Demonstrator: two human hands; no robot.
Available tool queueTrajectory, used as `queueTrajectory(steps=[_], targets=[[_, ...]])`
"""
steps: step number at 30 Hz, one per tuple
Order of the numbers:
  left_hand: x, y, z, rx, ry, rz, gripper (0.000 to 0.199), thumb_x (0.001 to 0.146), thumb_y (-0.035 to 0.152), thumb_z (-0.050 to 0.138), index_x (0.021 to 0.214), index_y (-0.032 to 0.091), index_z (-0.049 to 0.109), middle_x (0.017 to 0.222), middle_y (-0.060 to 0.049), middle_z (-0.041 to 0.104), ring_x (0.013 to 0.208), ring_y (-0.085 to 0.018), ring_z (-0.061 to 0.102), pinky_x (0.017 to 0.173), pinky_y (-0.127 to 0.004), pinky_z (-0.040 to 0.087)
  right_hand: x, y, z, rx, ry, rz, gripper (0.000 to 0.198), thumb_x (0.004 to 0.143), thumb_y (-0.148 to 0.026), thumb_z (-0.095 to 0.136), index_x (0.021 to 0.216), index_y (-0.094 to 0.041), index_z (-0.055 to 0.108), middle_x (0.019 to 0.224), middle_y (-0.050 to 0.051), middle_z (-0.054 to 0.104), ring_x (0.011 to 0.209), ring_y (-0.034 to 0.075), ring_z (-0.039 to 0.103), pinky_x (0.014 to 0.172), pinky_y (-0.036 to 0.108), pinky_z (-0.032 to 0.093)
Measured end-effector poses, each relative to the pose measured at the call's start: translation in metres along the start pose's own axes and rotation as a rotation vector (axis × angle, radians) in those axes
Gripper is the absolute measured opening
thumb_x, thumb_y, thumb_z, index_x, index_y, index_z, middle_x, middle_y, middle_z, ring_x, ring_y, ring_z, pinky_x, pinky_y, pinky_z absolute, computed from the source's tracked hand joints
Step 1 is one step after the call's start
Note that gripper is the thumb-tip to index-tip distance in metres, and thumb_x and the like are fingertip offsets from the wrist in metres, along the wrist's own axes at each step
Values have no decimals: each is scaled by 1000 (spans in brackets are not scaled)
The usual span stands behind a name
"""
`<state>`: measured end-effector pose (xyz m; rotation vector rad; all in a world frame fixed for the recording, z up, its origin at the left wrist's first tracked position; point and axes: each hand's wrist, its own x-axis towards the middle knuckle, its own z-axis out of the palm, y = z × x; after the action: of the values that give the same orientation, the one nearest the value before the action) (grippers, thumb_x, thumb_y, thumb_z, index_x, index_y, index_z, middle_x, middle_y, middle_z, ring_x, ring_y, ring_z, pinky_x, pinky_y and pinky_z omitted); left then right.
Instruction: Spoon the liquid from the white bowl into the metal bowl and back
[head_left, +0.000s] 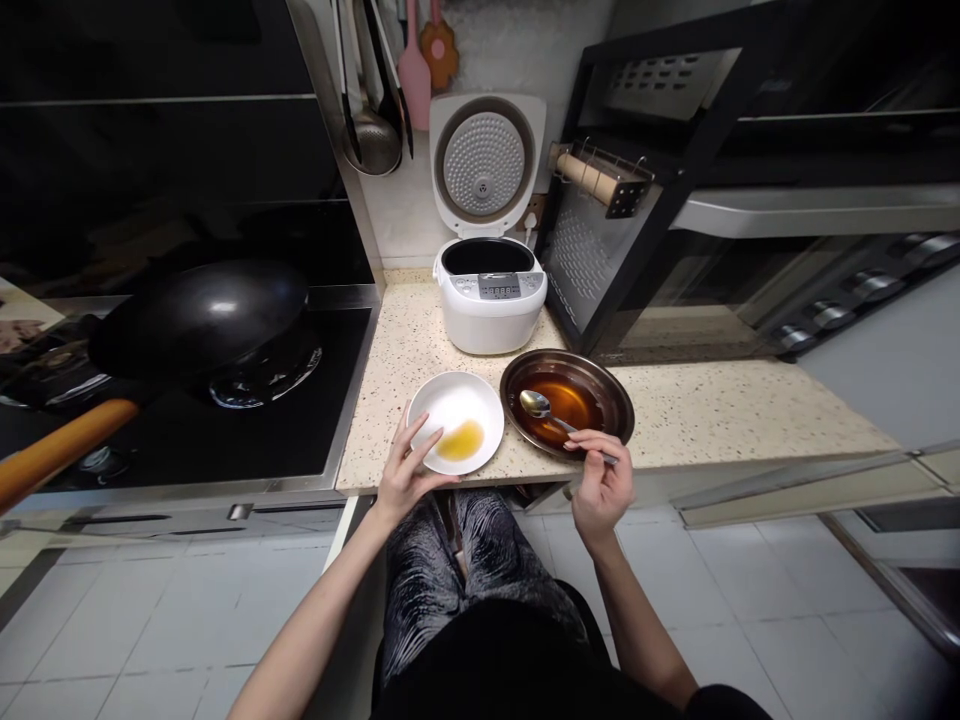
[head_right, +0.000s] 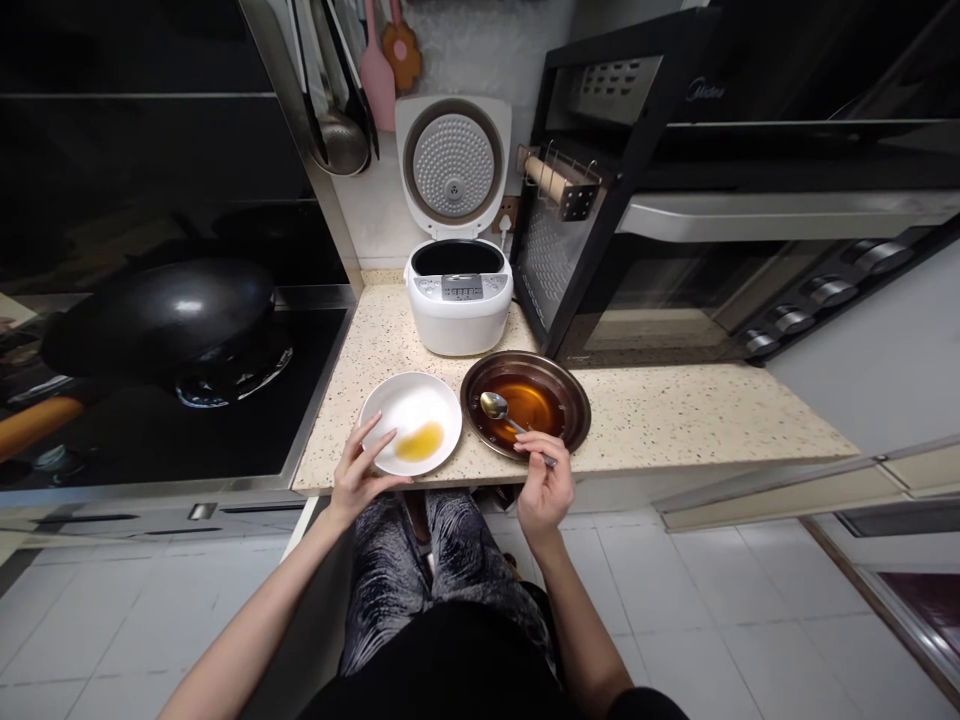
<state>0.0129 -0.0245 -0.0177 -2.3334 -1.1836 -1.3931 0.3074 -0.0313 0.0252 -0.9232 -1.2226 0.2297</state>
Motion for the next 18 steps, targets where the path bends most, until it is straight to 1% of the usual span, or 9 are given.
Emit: queueTrajectory(steps=[3, 7, 11, 14, 18], targets=[[1, 0, 0, -9, 11, 7, 79, 84, 53, 79, 153, 27, 51, 151, -19, 57, 145, -40, 54, 119, -64, 47, -2, 5, -2, -46, -73, -89, 15, 104, -22, 51, 98, -23, 65, 94, 6, 72, 89, 21, 71, 80, 41, 60], [1, 0, 1, -29, 20, 14, 81, 84, 52, 79, 155, 27, 50, 153, -19, 56, 144, -39, 56, 119, -66, 46, -2, 7, -4, -104, -166, -268, 18, 101, -15, 51, 104, -23, 67, 94, 7, 74, 90, 22, 72, 77, 41, 61], [-1, -1, 2, -17, 16, 6, 81, 84, 54, 79, 154, 27, 50, 152, -18, 57, 142, -39, 57, 119, -66, 46, -2, 11, -8, -162, -310, -425, 22, 99, -13, 52, 107, -24, 69, 96, 9, 78, 89, 24, 75, 74, 43, 63], [-1, -2, 2, -5, 2, 0, 80, 84, 55, 79, 153, 27, 51, 152, -18, 57, 142, -39, 57, 119, -66, 46, -5, 14, -11, -200, -392, -462, 23, 98, -13, 53, 106, -25, 71, 99, 10, 79, 91, 24, 76, 76, 43, 65], [0, -1, 0, -14, 2, 6, 81, 83, 53, 80, 154, 26, 51, 152, -19, 57, 145, -40, 54, 119, -65, 47, -6, 14, -11, -211, -414, -433, 23, 98, -13, 53, 104, -25, 73, 99, 9, 80, 92, 23, 76, 78, 43, 66]])
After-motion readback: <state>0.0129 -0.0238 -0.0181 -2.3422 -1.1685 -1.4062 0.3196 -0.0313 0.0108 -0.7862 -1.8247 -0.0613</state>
